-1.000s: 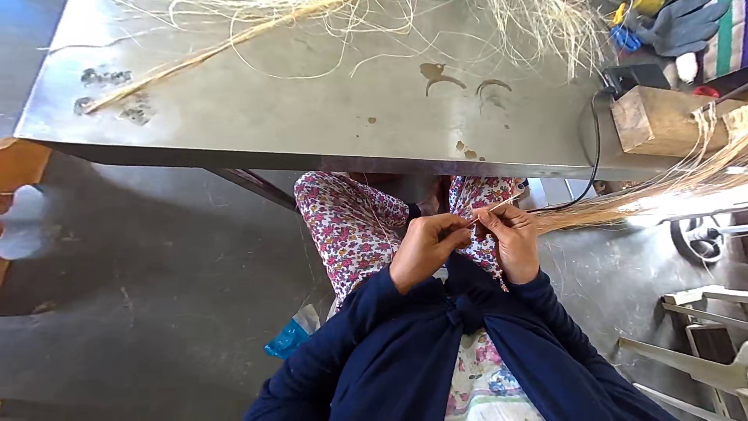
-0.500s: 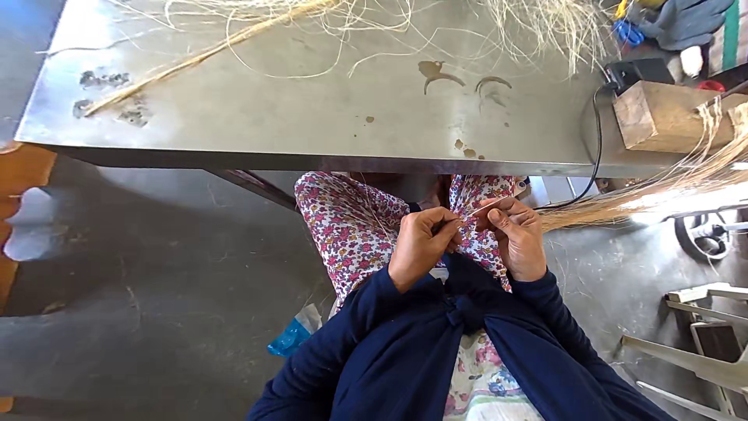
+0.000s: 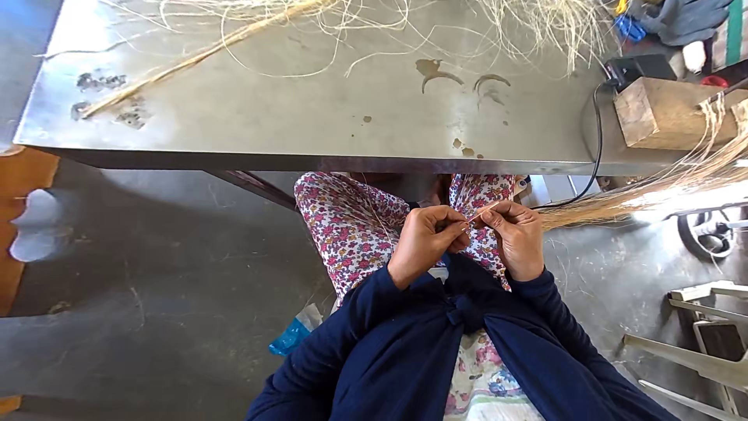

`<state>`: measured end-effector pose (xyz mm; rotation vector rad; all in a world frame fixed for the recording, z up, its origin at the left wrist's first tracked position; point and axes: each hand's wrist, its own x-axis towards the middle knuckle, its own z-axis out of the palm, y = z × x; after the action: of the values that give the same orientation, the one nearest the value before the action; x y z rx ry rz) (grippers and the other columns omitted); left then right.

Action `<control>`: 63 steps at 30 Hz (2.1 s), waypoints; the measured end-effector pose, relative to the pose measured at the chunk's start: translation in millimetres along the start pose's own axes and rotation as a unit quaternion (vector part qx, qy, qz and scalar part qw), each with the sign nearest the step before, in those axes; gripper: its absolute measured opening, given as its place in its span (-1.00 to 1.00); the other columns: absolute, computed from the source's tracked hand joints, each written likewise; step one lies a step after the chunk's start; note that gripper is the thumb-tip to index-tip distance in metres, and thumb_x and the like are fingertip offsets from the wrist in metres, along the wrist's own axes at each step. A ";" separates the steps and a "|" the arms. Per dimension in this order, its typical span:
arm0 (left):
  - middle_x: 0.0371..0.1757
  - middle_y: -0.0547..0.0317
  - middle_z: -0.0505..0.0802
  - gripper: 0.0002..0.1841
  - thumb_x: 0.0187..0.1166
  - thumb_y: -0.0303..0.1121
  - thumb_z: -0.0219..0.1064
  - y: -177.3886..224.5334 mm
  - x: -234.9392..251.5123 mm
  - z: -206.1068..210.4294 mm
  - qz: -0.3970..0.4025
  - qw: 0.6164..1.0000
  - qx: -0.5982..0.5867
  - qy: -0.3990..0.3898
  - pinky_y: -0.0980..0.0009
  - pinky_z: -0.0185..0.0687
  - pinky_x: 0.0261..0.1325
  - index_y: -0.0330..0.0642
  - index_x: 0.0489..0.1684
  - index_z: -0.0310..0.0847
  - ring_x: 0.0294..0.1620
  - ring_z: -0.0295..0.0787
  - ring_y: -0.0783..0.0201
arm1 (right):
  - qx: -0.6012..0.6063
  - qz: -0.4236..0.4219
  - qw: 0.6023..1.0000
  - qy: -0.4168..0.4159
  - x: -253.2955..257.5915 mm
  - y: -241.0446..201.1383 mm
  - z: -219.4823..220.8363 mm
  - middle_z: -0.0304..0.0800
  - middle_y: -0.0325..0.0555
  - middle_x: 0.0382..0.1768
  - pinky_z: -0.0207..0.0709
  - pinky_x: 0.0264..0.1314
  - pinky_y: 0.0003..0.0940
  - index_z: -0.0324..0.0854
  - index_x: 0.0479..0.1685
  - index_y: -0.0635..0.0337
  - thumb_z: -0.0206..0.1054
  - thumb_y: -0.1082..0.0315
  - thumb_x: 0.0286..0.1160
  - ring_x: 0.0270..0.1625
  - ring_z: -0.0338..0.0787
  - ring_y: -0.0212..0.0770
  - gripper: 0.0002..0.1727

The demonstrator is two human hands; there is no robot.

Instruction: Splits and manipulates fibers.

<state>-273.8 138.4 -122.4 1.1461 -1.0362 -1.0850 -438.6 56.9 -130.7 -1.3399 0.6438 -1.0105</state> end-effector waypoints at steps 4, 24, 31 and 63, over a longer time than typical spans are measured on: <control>-0.51 0.16 0.88 -0.94 0.57 -0.67 0.33 -1.7 -0.1 1.3 -0.029 0.999 -0.040 0.010 0.52 0.83 -0.37 -0.40 -0.25 0.72 -0.54 0.84 0.43 | 0.003 0.002 1.000 -0.009 0.1 1.8 0.1 0.94 -0.23 -0.28 0.81 -0.08 -0.47 0.87 -0.20 0.17 0.42 0.58 0.48 -0.25 0.89 -0.40 -0.85; -0.48 0.14 0.91 -0.94 0.53 -0.67 0.37 -5.8 -1.6 2.8 -0.063 0.996 -0.055 0.023 0.52 0.83 -0.37 -0.39 -0.26 0.75 -0.51 0.86 0.42 | -0.046 0.016 0.998 -0.037 1.6 3.8 0.4 0.90 -0.31 -0.30 0.76 -0.13 -0.54 0.84 -0.24 0.17 0.45 0.58 0.43 -0.28 0.83 -0.49 -0.88; -0.50 0.19 0.89 -0.91 0.57 -0.66 0.30 -7.6 -1.4 3.5 -0.071 0.994 -0.079 0.031 0.52 0.82 -0.39 -0.36 -0.23 0.72 -0.54 0.84 0.43 | -0.071 0.012 0.997 -0.029 -0.3 6.5 1.2 0.91 -0.29 -0.31 0.74 -0.14 -0.57 0.84 -0.26 0.21 0.47 0.61 0.39 -0.30 0.82 -0.51 -0.88; -0.41 0.15 0.93 -0.82 0.67 -0.61 0.21 -19.4 -3.8 8.9 -0.117 0.974 -0.182 0.067 0.55 0.78 -0.39 -0.24 -0.24 0.73 -0.46 0.87 0.42 | 0.049 0.079 0.995 -0.034 -5.1 16.1 -2.3 0.87 -0.29 -0.30 0.78 -0.12 -0.47 0.80 -0.19 0.09 0.28 0.54 0.54 -0.29 0.83 -0.44 -0.81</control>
<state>-285.3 139.2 -140.8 1.0404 -0.5742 -1.3022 -439.3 59.2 -147.6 -1.2126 0.6314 -0.8539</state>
